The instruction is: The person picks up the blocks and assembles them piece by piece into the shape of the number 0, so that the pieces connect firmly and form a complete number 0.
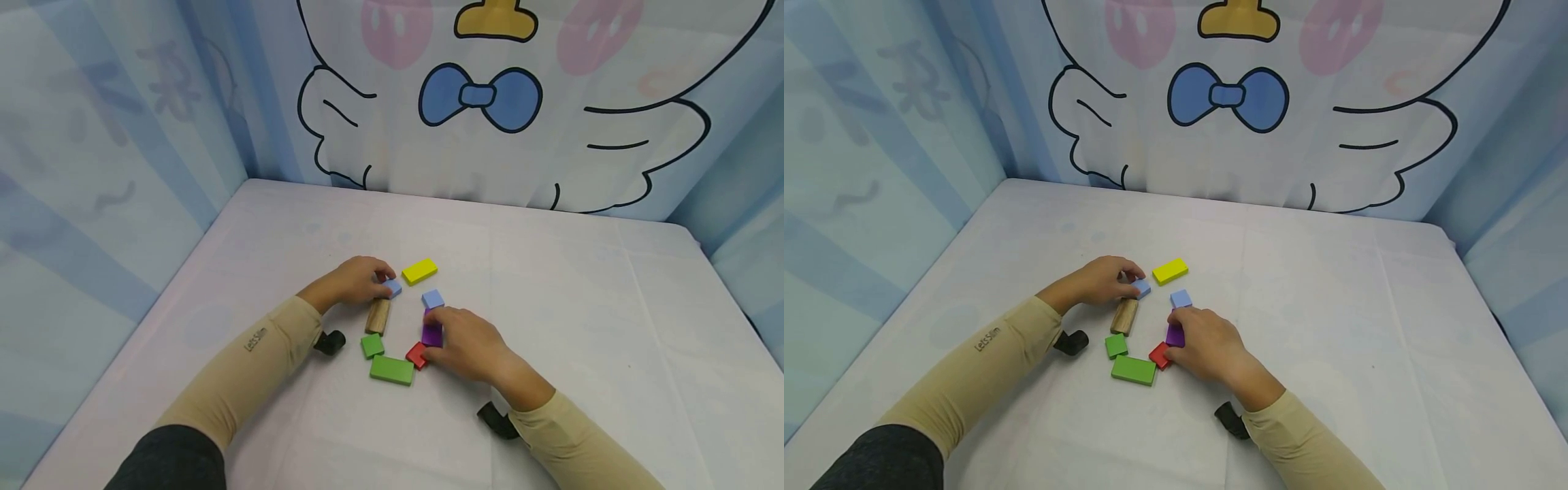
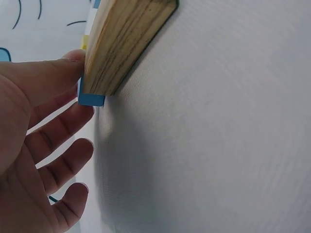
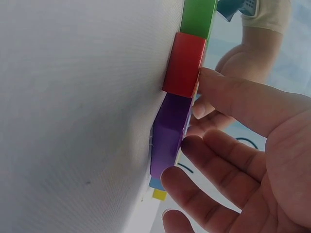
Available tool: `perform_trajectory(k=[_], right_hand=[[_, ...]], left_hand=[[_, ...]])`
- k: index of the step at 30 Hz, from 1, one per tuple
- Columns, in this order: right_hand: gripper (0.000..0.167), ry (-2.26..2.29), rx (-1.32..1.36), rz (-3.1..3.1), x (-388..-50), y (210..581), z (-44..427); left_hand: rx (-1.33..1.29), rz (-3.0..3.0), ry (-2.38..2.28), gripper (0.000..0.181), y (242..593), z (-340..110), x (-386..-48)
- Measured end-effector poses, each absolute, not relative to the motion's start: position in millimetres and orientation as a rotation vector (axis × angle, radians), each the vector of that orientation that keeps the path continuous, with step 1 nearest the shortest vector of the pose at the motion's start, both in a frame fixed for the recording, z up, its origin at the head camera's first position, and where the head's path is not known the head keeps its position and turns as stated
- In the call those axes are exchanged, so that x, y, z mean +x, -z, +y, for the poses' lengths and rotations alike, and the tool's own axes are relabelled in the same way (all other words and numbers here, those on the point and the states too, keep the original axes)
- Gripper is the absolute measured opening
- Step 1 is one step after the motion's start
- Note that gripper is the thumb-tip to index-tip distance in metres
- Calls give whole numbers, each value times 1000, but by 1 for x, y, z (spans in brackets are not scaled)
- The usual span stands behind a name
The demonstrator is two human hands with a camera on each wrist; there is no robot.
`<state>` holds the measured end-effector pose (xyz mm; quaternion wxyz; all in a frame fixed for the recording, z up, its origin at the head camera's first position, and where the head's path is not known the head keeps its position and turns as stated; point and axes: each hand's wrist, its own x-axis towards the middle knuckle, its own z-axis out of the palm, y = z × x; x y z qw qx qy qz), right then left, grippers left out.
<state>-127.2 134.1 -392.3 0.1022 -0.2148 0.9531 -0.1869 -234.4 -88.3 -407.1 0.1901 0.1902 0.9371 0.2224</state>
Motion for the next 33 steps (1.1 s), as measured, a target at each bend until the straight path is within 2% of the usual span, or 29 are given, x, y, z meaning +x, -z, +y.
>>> perform_trajectory(k=[33], right_hand=[[40, 561, -625, 2809, -127, 392, 135]], left_hand=[[526, 2644, -634, 35, 407, -91, -230]])
